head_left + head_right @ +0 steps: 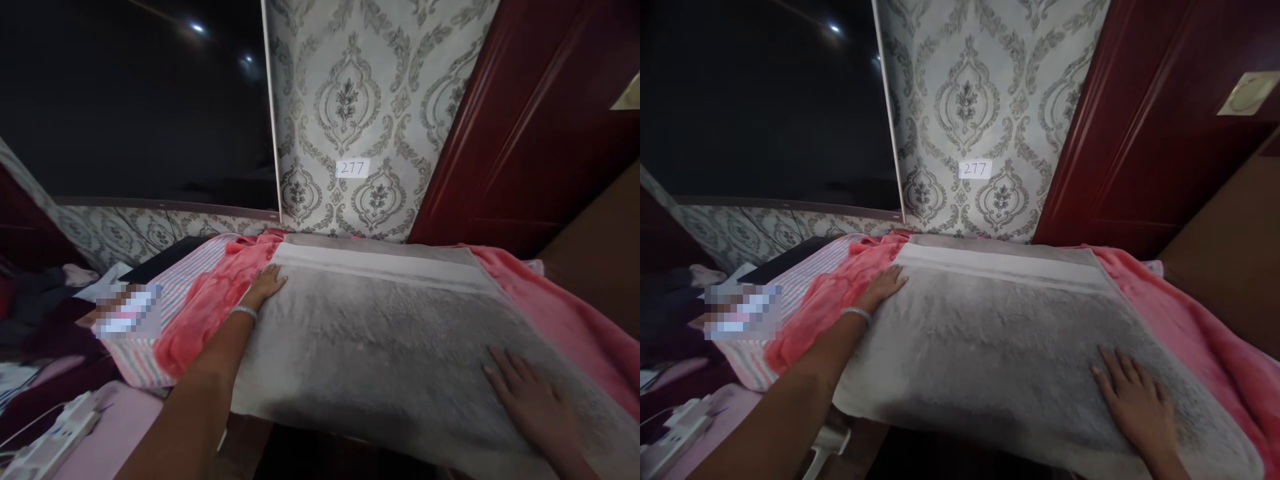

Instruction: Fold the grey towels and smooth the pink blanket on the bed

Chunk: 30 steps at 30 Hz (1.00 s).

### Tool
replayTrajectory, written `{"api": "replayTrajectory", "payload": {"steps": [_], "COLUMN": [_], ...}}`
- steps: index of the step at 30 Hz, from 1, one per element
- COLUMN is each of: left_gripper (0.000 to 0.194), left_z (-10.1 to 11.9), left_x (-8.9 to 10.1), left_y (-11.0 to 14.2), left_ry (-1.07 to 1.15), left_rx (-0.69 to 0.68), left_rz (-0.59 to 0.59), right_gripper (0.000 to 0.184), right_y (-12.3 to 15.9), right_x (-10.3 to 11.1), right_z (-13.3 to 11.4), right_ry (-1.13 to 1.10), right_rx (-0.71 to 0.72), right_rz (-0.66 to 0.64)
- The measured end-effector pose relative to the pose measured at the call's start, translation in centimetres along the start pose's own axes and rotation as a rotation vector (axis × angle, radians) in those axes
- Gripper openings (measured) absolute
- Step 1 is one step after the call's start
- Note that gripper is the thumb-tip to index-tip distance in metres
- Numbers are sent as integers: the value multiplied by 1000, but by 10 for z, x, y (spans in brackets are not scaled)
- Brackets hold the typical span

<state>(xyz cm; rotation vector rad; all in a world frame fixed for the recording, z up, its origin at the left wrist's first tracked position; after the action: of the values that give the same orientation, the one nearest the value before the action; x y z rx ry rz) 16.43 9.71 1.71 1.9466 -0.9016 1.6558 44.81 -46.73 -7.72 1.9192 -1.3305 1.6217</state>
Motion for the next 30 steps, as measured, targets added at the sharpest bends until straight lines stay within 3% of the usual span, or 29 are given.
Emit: {"api": "replayTrajectory", "payload": {"steps": [5,12,19,25,28,30], "left_gripper": [69,71,67,77,77,77], "left_z": [1,11,58,57,57,57], "left_x": [4,29,19,21,23,23], "left_y": [1,12,79,96,97,97], "left_ry": [-28,-60,-90,-66,-61,-63], "left_rx": [143,162,-137,97,127,120], "left_rz": [-13,-112,-34,-95,-70,-54], "right_gripper": [75,68,68,66,64,64], "right_y": [-1,-1,0,0,-8,-16], "right_x": [14,24,28,28,32,35], "right_z": [-18,-30,-35,-28,-30,-46], "right_ry": [26,39,19,7,-11,-36], "right_rx": [-102,-129,-158,-148,-185,-190], "right_rz": [-23,-49,-54,-65,-103,-123]}}
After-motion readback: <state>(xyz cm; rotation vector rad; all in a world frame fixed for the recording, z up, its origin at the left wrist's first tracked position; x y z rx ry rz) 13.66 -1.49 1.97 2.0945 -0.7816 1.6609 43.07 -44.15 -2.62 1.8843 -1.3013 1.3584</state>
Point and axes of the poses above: each hand's wrist, its own y-axis away from the middle knuckle, its own x-axis out of the back of the hand, z = x × y, the point moved 3 cm from there along -y, towards the middle knuckle, and after that the axes turned 15 degrees about -y, right-handed, at the moved point
